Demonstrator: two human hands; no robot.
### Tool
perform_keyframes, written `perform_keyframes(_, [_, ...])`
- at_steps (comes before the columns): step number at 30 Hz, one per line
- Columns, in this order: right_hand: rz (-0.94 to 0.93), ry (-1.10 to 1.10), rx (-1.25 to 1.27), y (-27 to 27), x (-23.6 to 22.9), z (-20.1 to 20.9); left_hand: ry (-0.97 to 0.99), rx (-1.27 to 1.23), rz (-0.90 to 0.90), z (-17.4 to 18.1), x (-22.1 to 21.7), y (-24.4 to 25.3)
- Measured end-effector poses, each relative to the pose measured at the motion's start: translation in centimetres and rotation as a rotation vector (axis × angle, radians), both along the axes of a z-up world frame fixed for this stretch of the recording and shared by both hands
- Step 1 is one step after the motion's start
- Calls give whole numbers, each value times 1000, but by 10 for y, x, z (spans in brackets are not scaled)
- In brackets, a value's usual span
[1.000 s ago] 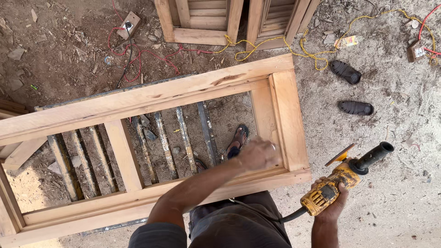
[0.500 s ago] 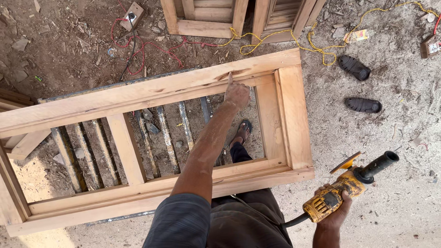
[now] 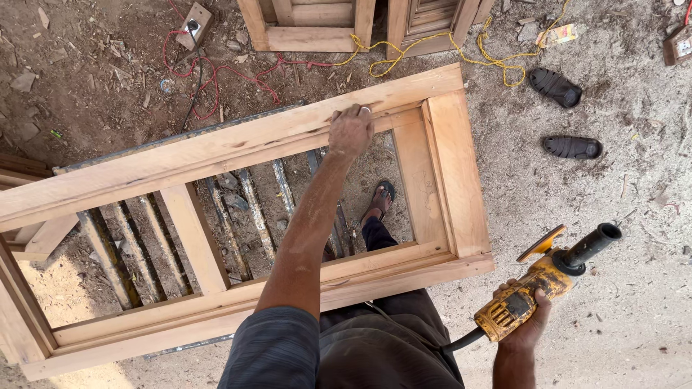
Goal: The person uses a power sander to smooth the edges and surfaces of a wooden window frame, moving the tool along the wood and occasionally using their hands to touch the sanded area.
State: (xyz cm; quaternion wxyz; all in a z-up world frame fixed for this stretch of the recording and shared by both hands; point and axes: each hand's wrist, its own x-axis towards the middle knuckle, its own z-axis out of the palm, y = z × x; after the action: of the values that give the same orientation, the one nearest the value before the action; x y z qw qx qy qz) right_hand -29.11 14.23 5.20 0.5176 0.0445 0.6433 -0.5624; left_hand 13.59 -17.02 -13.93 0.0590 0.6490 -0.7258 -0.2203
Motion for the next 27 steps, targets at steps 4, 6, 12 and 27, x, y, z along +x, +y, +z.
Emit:
perform_keyframes(4, [0, -13, 7, 0, 1, 3, -158, 49, 92, -13, 16, -14])
perform_keyframes(6, [4, -8, 9, 0, 1, 2, -230, 104, 36, -9, 21, -27])
perform_keyframes(12, [5, -1, -12, 0, 0, -1, -498, 232, -492, 17, 23, -50])
perform_keyframes(27, [69, 54, -7, -2, -1, 6, -671, 301, -606, 24, 64, -43])
